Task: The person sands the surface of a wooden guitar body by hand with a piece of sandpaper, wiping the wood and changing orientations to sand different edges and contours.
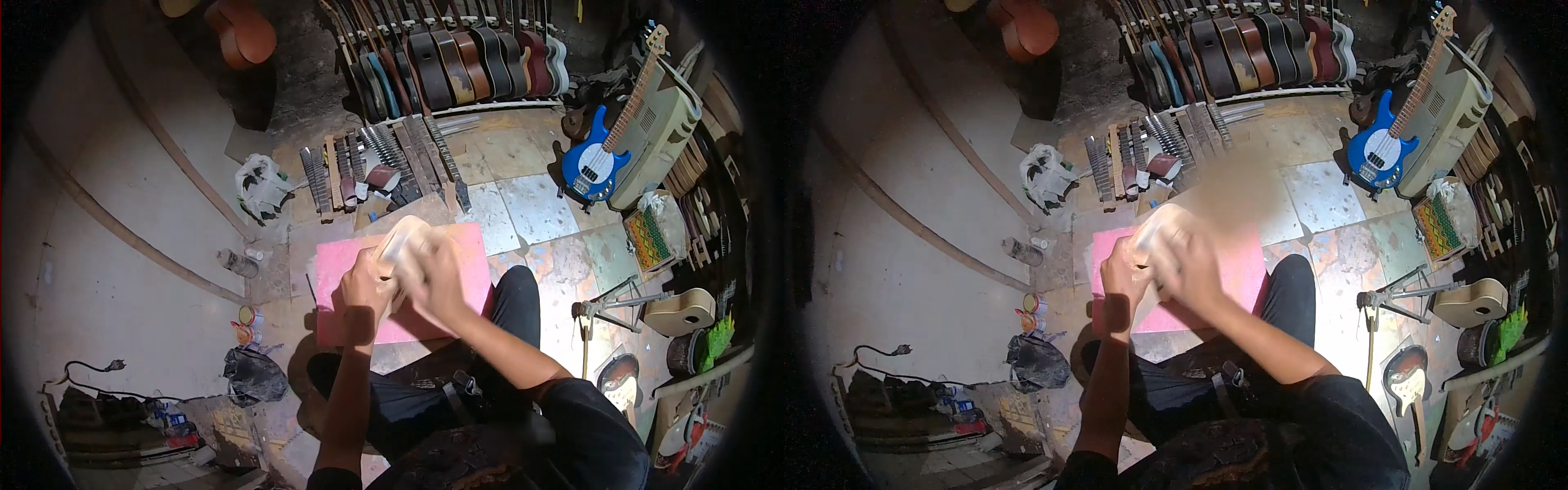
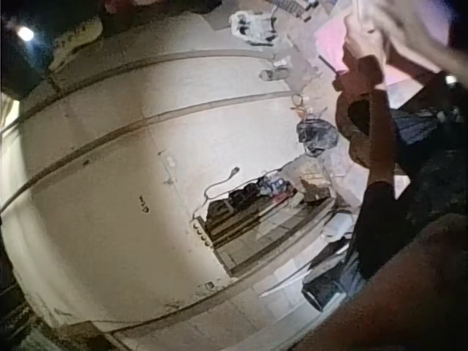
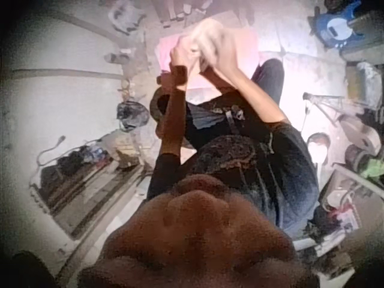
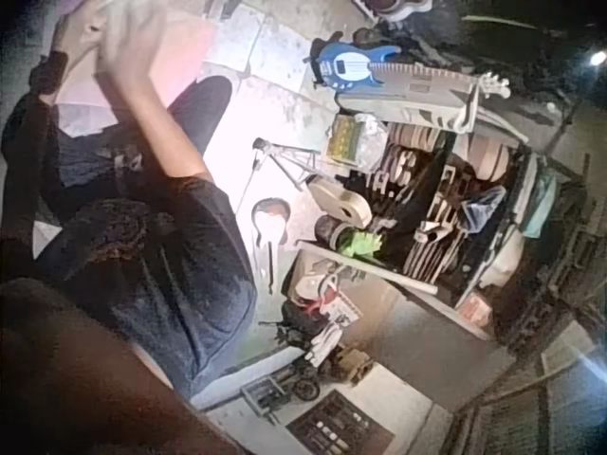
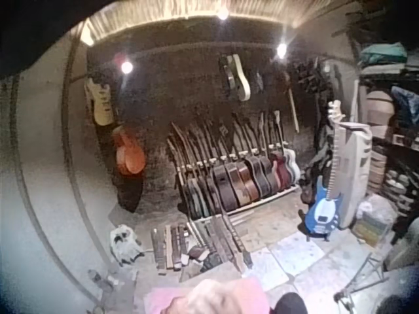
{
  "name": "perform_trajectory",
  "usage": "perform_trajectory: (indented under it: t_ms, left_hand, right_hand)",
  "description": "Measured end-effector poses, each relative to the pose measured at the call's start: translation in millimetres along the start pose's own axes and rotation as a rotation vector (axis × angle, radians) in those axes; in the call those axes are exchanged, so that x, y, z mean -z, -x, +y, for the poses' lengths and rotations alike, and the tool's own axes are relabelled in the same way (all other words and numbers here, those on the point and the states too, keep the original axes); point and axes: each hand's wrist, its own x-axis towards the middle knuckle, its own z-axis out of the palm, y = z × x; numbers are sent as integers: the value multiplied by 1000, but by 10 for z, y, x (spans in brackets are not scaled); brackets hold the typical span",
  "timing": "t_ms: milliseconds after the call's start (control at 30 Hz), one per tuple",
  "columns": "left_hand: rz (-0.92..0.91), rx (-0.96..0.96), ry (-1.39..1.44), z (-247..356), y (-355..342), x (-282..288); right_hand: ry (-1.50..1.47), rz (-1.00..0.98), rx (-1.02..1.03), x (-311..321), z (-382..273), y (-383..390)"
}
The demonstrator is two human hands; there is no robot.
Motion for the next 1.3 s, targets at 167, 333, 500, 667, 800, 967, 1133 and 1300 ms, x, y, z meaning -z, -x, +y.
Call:
perform_trajectory:
  t_ms: [167,333,500,667,800,967,1133,1300]
  left_hand:
    - [-24,84,-154,-9,26,-69]
    - [37,-74,-26,91,160,-100]
    - [2,-19,-89,73,186,-100]
    - [23,-105,89,156,207,-162]
    - [42,-82,103,101,258,-131]
    - [19,-104,53,128,264,-157]
    - [-35,-34,133,15,277,-148]
    - [13,-127,73,72,240,-193]
  right_hand:
    - [160,-71,39,196,-223,-138]
    - [128,-217,-155,451,4,-512]
    - [281,-120,174,471,-410,-311]
    - [-44,-421,-361,586,229,-753]
    - [356,-207,212,535,-484,-202]
    - [67,-289,-125,667,-146,-672]
    - [306,-238,255,605,-710,-191]
    - [140,-299,-118,587,-73,-639]
